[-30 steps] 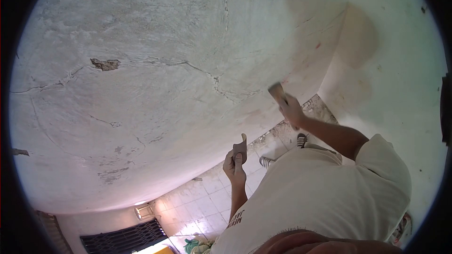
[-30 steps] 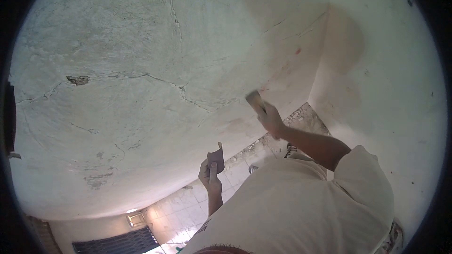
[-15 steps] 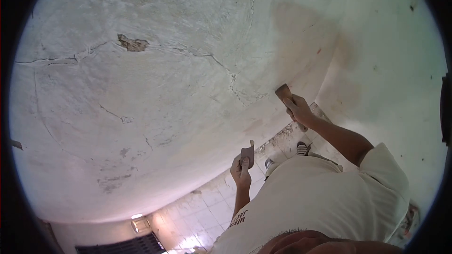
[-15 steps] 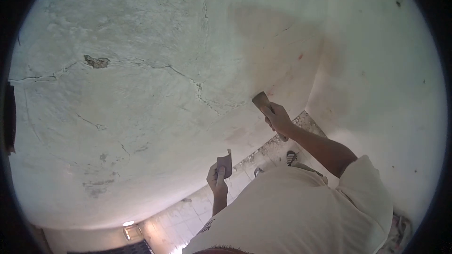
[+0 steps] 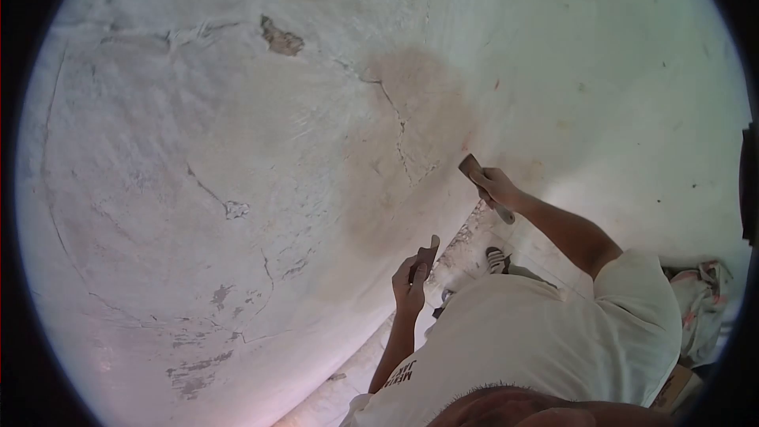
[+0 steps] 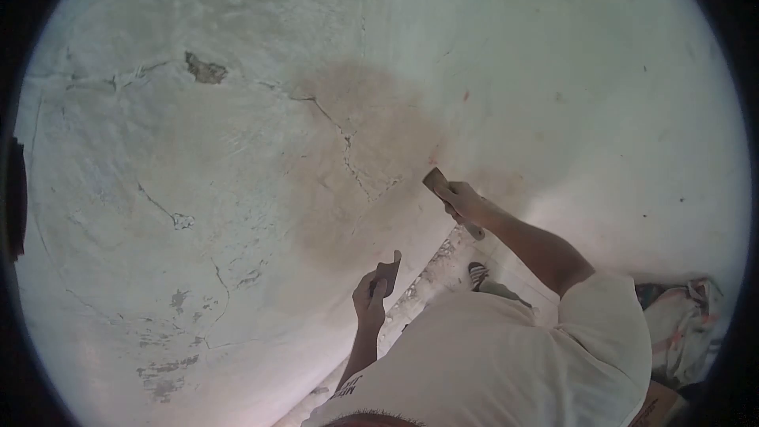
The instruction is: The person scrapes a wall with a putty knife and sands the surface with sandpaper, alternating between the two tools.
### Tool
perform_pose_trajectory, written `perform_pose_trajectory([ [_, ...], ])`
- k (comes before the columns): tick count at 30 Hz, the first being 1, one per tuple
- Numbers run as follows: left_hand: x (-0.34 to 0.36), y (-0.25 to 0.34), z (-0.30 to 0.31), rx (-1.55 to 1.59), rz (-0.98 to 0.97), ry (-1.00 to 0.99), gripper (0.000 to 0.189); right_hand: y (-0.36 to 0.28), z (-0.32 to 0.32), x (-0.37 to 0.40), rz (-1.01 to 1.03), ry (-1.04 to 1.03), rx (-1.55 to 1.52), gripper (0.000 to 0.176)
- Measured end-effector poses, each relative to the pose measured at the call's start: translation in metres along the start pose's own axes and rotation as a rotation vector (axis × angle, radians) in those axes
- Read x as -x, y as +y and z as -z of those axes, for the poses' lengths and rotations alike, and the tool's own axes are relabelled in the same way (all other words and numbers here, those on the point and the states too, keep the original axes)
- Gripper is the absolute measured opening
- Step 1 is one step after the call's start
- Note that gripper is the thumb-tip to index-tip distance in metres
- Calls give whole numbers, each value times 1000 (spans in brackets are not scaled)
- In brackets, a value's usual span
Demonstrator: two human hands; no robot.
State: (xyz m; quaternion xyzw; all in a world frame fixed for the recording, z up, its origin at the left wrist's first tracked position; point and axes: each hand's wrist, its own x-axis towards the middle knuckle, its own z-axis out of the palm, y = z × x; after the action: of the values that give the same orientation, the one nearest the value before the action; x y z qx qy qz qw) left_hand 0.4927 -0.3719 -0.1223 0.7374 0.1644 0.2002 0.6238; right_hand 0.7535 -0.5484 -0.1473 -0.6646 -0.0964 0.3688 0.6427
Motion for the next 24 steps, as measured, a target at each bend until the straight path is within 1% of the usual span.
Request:
perform_pose_trajectory([
  [1, 5, 0, 3, -9, 9, -16, 17, 20, 5, 7, -14, 27, -31, 39],
  [3, 11, -18, 11, 2, 35, -38, 16, 70, 12, 19, -37, 76, -100, 36],
  [5, 16, -37, 21, -8, 63, -87, 16, 119, -1, 46, -209, 235, -274, 34],
  [7, 21, -50, 34, -33, 103, -171, 16, 151, -29, 79, -303, 287, -276, 33],
  [9, 24, -62, 42, -25, 130, -224, 17, 202, -43, 99, -236, 144, -161, 32],
  [11, 25, -71, 48, 13, 144, -252, 16, 267, -43, 100, -114, 137, 110, 27],
  [12, 25, -76, 51, 43, 157, -260, 16, 285, -44, 100, -54, 131, 243, 24],
  [15, 25, -82, 55, 116, 216, -274, 16, 262, -48, 108, -215, 105, -74, 25],
  [17, 21, -78, 57, 122, 277, -275, 16, 209, -57, 118, -279, 84, -302, 27],
  [18, 19, -75, 58, 104, 299, -273, 16, 193, -59, 117, -311, 70, -419, 28],
  [20, 11, -69, 57, 67, 335, -269, 16, 195, -50, 100, -299, 115, -327, 30],
  [21, 7, -67, 54, 68, 314, -252, 16, 177, -49, 93, -294, 139, -283, 31],
  [22, 3, -65, 51, 67, 295, -239, 17, 156, -42, 84, -222, 100, -210, 34],
  [23, -2, -63, 48, 64, 277, -229, 17, 149, -35, 61, -189, 138, -182, 36],
  [24, -7, -63, 45, 82, 303, -217, 17, 142, -27, 38, -163, 178, -154, 37],
])
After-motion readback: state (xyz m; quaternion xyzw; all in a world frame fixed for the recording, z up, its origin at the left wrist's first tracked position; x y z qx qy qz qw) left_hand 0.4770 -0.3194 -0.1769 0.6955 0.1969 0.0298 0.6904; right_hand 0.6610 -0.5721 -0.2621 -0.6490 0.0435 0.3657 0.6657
